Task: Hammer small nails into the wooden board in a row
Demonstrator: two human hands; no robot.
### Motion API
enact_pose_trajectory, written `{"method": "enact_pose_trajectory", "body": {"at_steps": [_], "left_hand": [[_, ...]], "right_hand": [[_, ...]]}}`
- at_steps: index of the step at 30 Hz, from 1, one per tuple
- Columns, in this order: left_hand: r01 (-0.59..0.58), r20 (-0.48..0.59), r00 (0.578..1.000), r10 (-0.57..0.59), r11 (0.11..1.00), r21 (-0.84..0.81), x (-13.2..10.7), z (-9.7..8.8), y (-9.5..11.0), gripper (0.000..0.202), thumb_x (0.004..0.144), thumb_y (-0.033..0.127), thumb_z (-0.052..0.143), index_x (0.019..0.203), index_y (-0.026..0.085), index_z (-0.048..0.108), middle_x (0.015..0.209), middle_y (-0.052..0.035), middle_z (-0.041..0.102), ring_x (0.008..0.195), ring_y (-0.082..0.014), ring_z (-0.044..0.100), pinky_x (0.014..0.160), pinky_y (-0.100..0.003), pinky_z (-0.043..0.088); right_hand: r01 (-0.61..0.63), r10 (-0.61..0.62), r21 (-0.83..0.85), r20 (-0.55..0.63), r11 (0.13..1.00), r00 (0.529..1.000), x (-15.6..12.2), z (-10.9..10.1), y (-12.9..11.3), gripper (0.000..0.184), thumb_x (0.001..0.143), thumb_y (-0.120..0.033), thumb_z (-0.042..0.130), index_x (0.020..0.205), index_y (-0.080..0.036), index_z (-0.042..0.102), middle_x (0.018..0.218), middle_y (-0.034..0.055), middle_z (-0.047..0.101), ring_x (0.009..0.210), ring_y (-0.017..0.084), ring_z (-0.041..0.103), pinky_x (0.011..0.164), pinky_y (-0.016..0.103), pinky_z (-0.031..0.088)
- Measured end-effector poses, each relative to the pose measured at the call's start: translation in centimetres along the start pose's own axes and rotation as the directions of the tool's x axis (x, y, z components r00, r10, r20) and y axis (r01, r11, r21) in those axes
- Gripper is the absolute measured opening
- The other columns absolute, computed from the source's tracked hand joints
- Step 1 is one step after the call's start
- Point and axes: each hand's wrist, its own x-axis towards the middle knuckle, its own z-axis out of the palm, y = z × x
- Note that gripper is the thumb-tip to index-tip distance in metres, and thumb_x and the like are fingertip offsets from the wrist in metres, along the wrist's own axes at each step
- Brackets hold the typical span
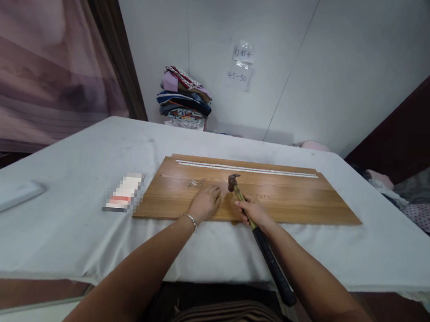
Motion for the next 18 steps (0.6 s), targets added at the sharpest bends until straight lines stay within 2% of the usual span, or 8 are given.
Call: {"method": "enact_pose_trajectory", "body": {"at_steps": [6, 11, 18], "left_hand": [[-0.024, 0.011, 1.0, 0.024, 0.999, 0.041, 0.1, -0.3, 0.1, 0.024, 0.099, 0.017, 0.047, 0.1, 0.017, 0.07, 0.118, -0.0146, 0.072, 0.113, -0.0268, 0.064, 0.107, -0.044, 0.049], [-0.022, 0.012, 1.0, 0.021, 0.999, 0.036, 0.2, -0.4, 0.1, 0.023, 0.099, 0.017, 0.048, 0.094, 0.017, 0.07, 0.112, -0.0143, 0.073, 0.111, -0.0269, 0.065, 0.106, -0.044, 0.05], [-0.025, 0.02, 1.0, 0.024, 0.999, 0.044, 0.3, -0.4, 0.3, 0.023, 0.098, 0.017, 0.048, 0.094, 0.017, 0.071, 0.111, -0.0142, 0.073, 0.108, -0.0267, 0.065, 0.105, -0.044, 0.05]], "right_hand": [[-0.018, 0.018, 0.001, -0.011, 1.0, 1.0, 0.2, -0.2, 0.2, 0.036, 0.063, -0.045, 0.07, 0.078, -0.026, 0.044, 0.051, -0.0134, 0.047, 0.031, 0.006, 0.037, 0.03, 0.02, 0.027], [0.002, -0.002, -0.011, -0.001, 1.0, 1.0, -0.5, -0.3, -0.9, 0.035, 0.064, -0.045, 0.071, 0.076, -0.026, 0.044, 0.05, -0.0123, 0.047, 0.032, 0.006, 0.037, 0.031, 0.02, 0.028], [0.014, -0.013, -0.03, 0.01, 0.999, 1.0, -0.3, -0.2, -1.2, 0.034, 0.063, -0.046, 0.071, 0.074, -0.026, 0.047, 0.049, -0.0116, 0.046, 0.033, 0.007, 0.039, 0.029, 0.02, 0.028]]}}
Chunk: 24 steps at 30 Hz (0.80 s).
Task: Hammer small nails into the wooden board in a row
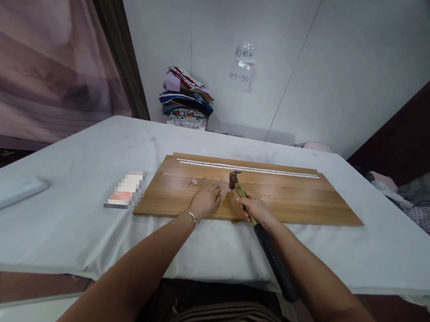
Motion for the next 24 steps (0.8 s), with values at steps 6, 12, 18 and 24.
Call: {"method": "enact_pose_trajectory", "body": {"at_steps": [6, 12, 18, 24], "left_hand": [[-0.006, 0.011, 1.0, 0.005, 0.999, 0.033, 0.1, -0.3, 0.3, 0.026, 0.099, 0.018, 0.045, 0.094, 0.015, 0.071, 0.109, -0.016, 0.073, 0.109, -0.0287, 0.065, 0.103, -0.045, 0.051], [0.013, -0.001, 1.0, -0.013, 1.0, 0.008, 0.1, 0.5, -0.1, 0.026, 0.099, 0.019, 0.047, 0.098, 0.014, 0.073, 0.116, -0.0178, 0.073, 0.113, -0.0299, 0.065, 0.105, -0.047, 0.05], [0.055, 0.006, 0.998, -0.055, 0.998, 0.013, 0.4, 1.4, -0.1, 0.028, 0.098, 0.017, 0.047, 0.102, 0.014, 0.074, 0.114, -0.0177, 0.073, 0.113, -0.0286, 0.066, 0.105, -0.045, 0.05], [0.074, 0.043, 0.996, -0.077, 0.996, 0.056, 0.7, 1.9, 0.2, 0.029, 0.095, 0.013, 0.046, 0.105, 0.011, 0.073, 0.116, -0.0206, 0.072, 0.115, -0.0283, 0.065, 0.108, -0.043, 0.048]], "right_hand": [[-0.011, 0.011, -0.014, -0.004, 1.0, 1.0, 0.5, -0.2, 1.0, 0.032, 0.067, -0.043, 0.071, 0.074, -0.026, 0.045, 0.049, -0.012, 0.046, 0.033, 0.006, 0.038, 0.031, 0.019, 0.03], [0.005, -0.006, -0.029, -0.008, 1.0, 1.0, -0.1, -0.4, 0.2, 0.032, 0.069, -0.044, 0.071, 0.071, -0.025, 0.045, 0.048, -0.0107, 0.045, 0.033, 0.006, 0.037, 0.03, 0.02, 0.029], [0.005, -0.006, -0.039, -0.014, 0.999, 1.0, 0.0, -0.2, 0.0, 0.028, 0.069, -0.041, 0.07, 0.076, -0.026, 0.048, 0.048, -0.0106, 0.046, 0.034, 0.008, 0.037, 0.031, 0.02, 0.029], [0.001, -0.002, -0.069, -0.017, 0.998, 1.0, 0.2, -0.3, 0.7, 0.034, 0.064, -0.047, 0.07, 0.067, -0.026, 0.044, 0.045, -0.0103, 0.043, 0.032, 0.007, 0.037, 0.029, 0.02, 0.028]]}}
